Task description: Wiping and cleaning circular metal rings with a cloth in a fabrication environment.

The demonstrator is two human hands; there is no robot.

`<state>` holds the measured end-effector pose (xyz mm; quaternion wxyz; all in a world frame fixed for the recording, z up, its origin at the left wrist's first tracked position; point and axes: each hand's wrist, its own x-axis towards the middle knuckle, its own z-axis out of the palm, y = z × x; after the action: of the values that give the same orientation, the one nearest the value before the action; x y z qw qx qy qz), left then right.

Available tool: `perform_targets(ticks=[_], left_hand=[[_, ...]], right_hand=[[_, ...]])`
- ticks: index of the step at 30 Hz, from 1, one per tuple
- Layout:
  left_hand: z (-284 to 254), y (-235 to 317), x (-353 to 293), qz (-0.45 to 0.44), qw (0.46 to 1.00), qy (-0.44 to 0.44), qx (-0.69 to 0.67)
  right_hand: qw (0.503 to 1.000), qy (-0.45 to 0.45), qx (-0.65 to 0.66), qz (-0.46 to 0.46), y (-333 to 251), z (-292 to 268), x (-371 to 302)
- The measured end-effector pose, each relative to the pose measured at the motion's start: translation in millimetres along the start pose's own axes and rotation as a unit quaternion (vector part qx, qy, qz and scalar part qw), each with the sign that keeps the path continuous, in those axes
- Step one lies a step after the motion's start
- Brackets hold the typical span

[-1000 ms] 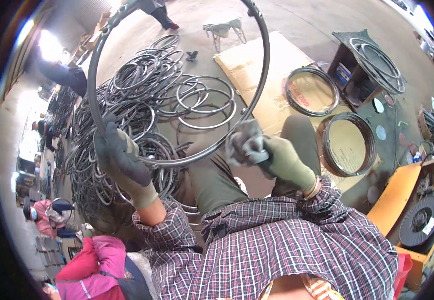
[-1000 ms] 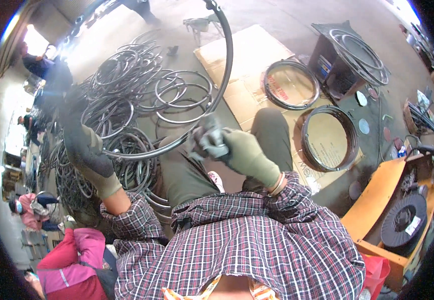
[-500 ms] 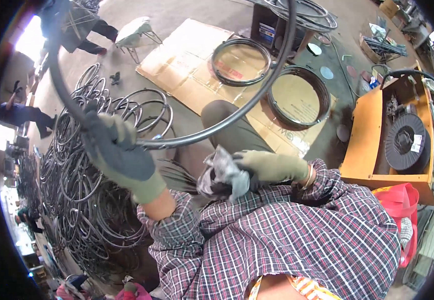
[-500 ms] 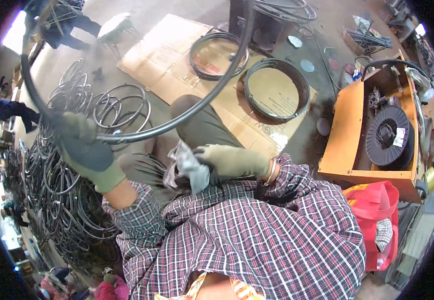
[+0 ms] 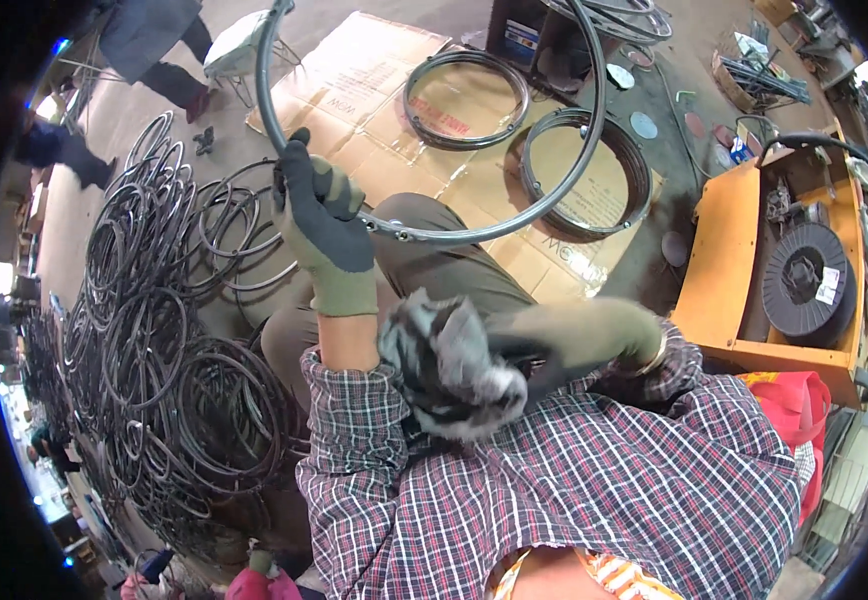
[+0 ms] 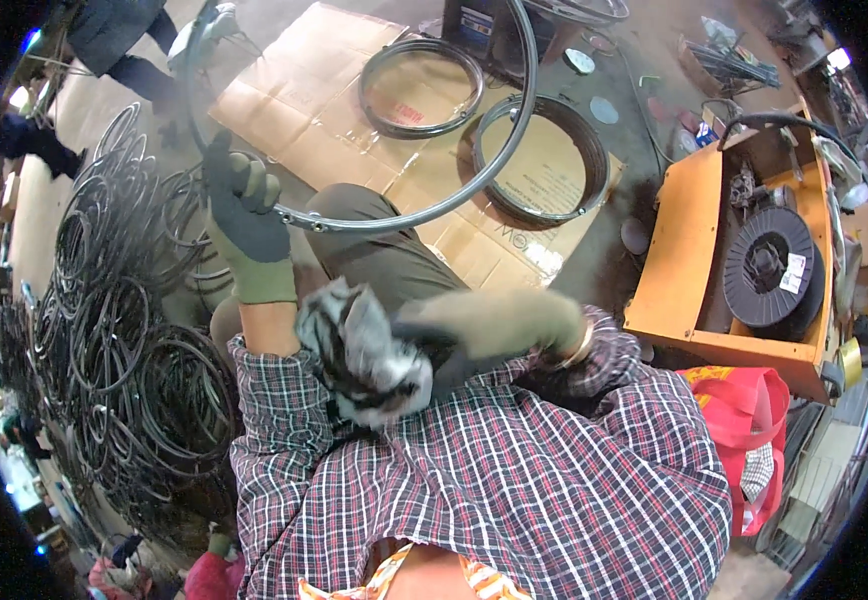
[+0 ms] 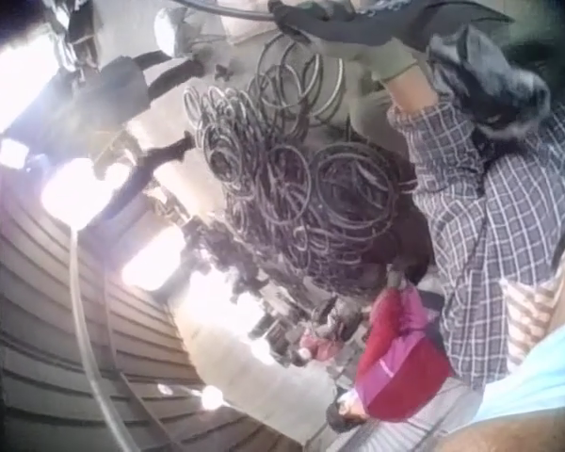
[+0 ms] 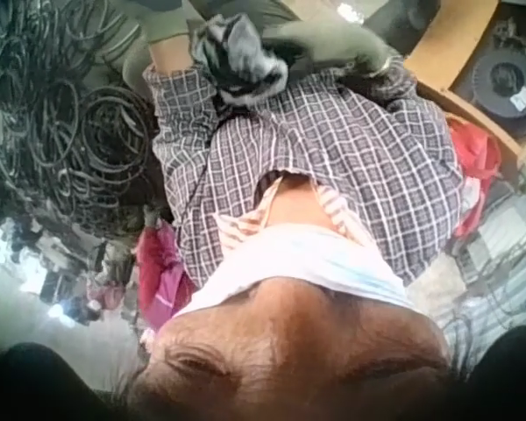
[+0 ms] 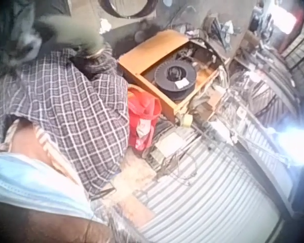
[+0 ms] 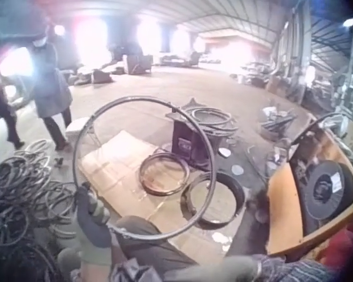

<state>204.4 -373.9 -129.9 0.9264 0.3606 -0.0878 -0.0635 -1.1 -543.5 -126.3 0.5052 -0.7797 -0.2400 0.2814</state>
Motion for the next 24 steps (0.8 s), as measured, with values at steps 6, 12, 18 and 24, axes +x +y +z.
perform_targets(ticks=[6, 12, 18, 24], left_hand=[[-47.7, -15.5, 1.9, -0.072, 0.996, 0.017, -0.056], [-28.1, -31.3, -1.3, -0.118, 0.991, 0.057, -0.020], [4.6, -44.0, -1.4, -0.139, 0.988, 0.071, 0.001], [36.9, -74.9, -3.8, -0.180, 0.983, -0.037, 0.010]], right_hand=[[0.865, 0.474, 0.024, 0.164, -15.9, -51.6, -38.3], [0.906, 0.355, -0.220, 0.071, 21.3, -30.0, 10.4], [0.754, 0.646, -0.115, 0.027, 60.3, -34.8, 4.8], [0.705, 0.658, 0.255, 0.073, 250.8, -11.0, -107.4]])
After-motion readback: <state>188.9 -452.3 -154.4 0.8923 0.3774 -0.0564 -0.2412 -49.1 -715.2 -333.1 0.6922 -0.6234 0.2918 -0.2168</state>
